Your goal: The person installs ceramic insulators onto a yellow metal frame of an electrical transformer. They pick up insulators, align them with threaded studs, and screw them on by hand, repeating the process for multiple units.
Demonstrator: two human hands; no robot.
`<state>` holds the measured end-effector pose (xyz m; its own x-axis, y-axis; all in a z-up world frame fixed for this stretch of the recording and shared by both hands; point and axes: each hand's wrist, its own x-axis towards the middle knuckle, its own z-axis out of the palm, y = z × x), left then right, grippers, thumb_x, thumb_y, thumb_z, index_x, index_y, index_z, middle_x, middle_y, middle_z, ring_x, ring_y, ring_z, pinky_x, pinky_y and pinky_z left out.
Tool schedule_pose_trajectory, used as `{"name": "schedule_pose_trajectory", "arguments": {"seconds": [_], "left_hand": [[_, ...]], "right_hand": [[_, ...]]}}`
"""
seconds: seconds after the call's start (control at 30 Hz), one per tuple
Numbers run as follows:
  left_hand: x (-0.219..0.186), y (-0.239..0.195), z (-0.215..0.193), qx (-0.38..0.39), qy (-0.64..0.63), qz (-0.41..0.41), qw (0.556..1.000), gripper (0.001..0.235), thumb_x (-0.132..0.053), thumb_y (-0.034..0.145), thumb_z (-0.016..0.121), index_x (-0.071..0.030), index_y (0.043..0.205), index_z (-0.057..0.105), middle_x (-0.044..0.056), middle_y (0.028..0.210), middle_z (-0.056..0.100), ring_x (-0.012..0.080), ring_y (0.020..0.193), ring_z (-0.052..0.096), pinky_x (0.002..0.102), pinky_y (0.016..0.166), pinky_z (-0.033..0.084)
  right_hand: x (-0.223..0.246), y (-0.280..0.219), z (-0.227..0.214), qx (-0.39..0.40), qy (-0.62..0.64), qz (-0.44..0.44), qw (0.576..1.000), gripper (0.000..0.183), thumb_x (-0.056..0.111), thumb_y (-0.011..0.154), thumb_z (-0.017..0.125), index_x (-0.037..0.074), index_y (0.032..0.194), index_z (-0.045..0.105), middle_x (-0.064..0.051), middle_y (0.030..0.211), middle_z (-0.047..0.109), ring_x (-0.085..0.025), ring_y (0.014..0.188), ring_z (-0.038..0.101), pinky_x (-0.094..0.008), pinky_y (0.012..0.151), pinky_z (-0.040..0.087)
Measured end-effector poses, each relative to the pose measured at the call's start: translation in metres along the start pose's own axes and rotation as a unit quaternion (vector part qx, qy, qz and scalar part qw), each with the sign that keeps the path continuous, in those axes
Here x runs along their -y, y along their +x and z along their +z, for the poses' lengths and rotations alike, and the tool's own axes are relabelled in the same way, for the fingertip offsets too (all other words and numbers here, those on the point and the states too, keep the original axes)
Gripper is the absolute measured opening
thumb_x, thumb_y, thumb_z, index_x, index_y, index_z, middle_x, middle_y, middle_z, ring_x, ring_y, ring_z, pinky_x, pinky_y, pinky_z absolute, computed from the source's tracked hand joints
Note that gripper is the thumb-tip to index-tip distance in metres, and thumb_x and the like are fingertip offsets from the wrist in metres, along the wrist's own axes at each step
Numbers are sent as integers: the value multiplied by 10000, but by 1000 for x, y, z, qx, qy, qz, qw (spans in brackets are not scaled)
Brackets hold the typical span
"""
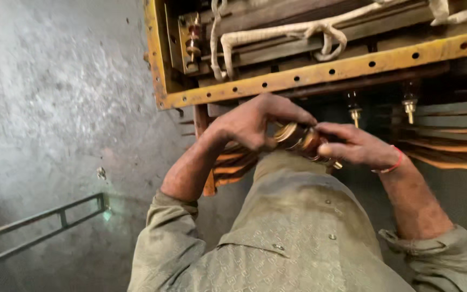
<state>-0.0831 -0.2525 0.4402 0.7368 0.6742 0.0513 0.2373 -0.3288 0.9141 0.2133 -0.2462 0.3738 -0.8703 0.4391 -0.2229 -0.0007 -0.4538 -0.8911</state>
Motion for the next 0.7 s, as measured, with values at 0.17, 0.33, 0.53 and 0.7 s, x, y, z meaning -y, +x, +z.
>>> {"name": "schedule_pose_trajectory", "arguments": {"seconds": [0.17,0.33,0.53,0.7], "left_hand": [[1,23,69,-120,-194,-23,973,709,-267,698,932,-33,1328,706,141,1290,755,275,1200,713,415,1143,558],[-17,41,117,-148,-459,140,865,880,-449,653,971,-190,1395,575,56,1297,647,177,1238,610,372,1076,505],[-1,41,130,-105,-506,117,848,278,-139,843,884,10,1049,771,149,991,757,240,928,741,388,862,603],[-19,55,163,-422,-385,-35,820,255,-165,895,800,6,1074,737,56,962,726,95,852,672,288,771,564]], "right_hand": [[-45,-45,45,5,295,43,954,604,349,850,786,-23,1267,558,-86,746,639,-47,386,430,-184,310,343],[-76,-42,56,59,326,-15,944,468,255,868,800,-3,1161,543,-27,663,514,-85,433,389,-220,332,308],[-79,-49,73,-54,176,-60,981,282,121,854,760,-1,1009,559,-2,669,482,-77,490,463,-208,397,350],[-73,-11,67,-364,-223,-196,883,491,160,791,811,31,1209,589,-1,1009,677,-65,866,618,-219,741,531]]}}
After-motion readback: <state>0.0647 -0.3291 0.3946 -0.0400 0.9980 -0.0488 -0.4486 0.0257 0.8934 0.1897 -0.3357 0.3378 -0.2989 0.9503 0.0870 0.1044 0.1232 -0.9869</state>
